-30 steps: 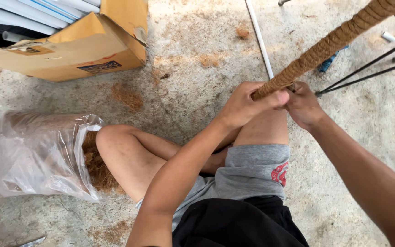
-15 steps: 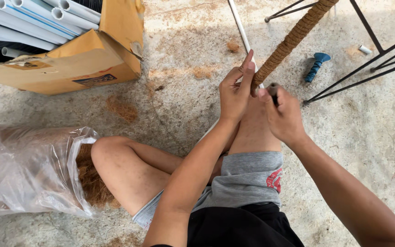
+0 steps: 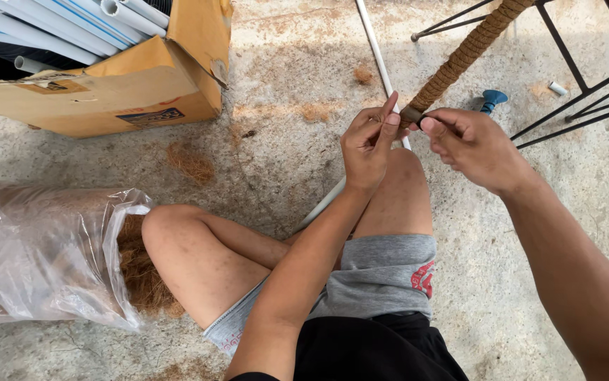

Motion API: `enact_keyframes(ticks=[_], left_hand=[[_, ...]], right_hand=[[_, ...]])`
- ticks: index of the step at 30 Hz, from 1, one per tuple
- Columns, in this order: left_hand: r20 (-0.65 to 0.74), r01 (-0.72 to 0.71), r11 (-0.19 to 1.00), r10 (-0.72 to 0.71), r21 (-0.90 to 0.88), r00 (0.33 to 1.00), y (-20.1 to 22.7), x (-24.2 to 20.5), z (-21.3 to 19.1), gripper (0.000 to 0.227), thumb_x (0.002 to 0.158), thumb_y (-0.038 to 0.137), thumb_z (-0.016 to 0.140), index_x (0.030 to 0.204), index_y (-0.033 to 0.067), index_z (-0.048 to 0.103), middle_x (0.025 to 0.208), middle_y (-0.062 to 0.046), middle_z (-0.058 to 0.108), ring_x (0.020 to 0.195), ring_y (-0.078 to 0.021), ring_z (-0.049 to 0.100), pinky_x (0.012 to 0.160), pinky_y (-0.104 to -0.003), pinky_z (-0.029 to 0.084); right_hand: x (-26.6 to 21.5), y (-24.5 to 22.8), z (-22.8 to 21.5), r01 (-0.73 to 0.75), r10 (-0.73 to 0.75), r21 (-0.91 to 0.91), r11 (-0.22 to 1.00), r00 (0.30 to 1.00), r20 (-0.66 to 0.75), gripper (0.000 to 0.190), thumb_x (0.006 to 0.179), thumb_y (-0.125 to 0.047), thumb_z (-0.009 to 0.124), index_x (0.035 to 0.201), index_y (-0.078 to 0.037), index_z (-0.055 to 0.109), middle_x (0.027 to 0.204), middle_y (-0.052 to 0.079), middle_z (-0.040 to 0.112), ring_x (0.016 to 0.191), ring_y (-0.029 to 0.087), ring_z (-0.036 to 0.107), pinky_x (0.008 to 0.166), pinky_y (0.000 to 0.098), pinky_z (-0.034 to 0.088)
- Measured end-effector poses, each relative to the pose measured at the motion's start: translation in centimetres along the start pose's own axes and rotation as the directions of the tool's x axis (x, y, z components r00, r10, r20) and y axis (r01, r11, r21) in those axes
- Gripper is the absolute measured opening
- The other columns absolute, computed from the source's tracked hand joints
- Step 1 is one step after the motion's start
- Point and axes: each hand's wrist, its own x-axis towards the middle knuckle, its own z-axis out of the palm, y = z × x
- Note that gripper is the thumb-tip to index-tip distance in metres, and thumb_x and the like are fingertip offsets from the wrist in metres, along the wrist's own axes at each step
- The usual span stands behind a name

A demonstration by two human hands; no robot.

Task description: The person sits on the floor and wraps a brown rope around a long metal rod. They use a small tool to tighten the rope and secure it in place. The person also gathers loose fibers from the floor and adds them to the wrapping process.

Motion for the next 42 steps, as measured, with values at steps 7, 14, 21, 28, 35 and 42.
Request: enact_keyframes(ticks=[7,14,21,28,35,42], left_hand=[[0.087,-0.270,0.913,0.255,0.307,0.963,1.0,-0.8,-0.2,0.051,0.085,0.022,0.086,0.131,0.0091,0.070,0.125,-0.007,0.060,0.113,-0.0168,0.064,0.097,-0.032,0.059],[0.245,-0.516,0.533,0.498,0.671,0.832,3.0,0.2,-1.0,0.041,0.074,0.029,0.091,0.109,0.0118,0.078,0.102,-0.002,0.064,0.097,-0.0172,0.063,0.084,-0.039,0.047],[0.284,-0.543,0.511,0.499,0.666,0.818,4.3,0.9,-1.4,0.032,0.080,0.027,0.087,0.101,0.0080,0.073,0.108,-0.004,0.073,0.093,-0.0186,0.070,0.080,-0.036,0.046],[0.239,-0.437,0.663,0.373,0.607,0.897,4.3,0.3,-1.7,0.021,0.094,0.017,0.078,0.106,0.0015,0.068,0.109,-0.010,0.073,0.093,-0.0264,0.069,0.081,-0.037,0.053],[0.035,-0.254,0.803,0.280,0.540,0.959,5.2,0.3,-2.0,0.015,0.101,0.018,0.072,0.098,0.0049,0.066,0.093,-0.008,0.065,0.081,-0.0166,0.064,0.071,-0.032,0.051],[0.223,0.316,0.945,-0.326,0.080,0.919,6.0,1.2,-4.4,0.014,0.101,0.008,0.066,0.114,0.0030,0.066,0.082,0.001,0.063,0.074,-0.0052,0.056,0.068,-0.023,0.045]], right_hand=[[0.5,-0.6,0.1,-0.061,0.053,-0.053,0.997,0.989,-0.138,0.031,0.100,-0.035,0.062,0.097,-0.004,0.066,0.050,-0.006,0.041,0.041,0.007,0.029,0.039,0.0297,0.021],[1.2,0.0,-0.4,-0.024,0.018,-0.037,0.999,0.987,-0.161,0.030,0.094,-0.033,0.074,0.087,-0.003,0.071,0.056,-0.004,0.050,0.047,0.005,0.034,0.042,0.0265,0.024],[2.1,-0.2,0.3,0.033,-0.044,-0.079,0.996,0.987,-0.153,0.038,0.093,-0.038,0.076,0.082,-0.002,0.072,0.058,-0.003,0.060,0.050,0.004,0.044,0.045,0.0228,0.034],[3.9,0.7,0.4,-0.011,0.089,0.418,0.908,0.982,-0.167,0.040,0.104,-0.042,0.068,0.104,-0.003,0.062,0.065,-0.006,0.047,0.052,0.004,0.039,0.044,0.0221,0.034],[4.6,1.3,2.1,0.209,-0.189,0.167,0.963,0.973,-0.132,0.021,0.102,-0.022,0.067,0.095,-0.003,0.068,0.060,-0.001,0.052,0.050,0.006,0.043,0.045,0.0240,0.034],[4.4,1.4,2.5,0.260,-0.227,0.249,0.933,0.961,-0.156,0.016,0.103,-0.015,0.067,0.092,-0.004,0.069,0.061,-0.001,0.053,0.051,0.006,0.044,0.048,0.0241,0.035]])
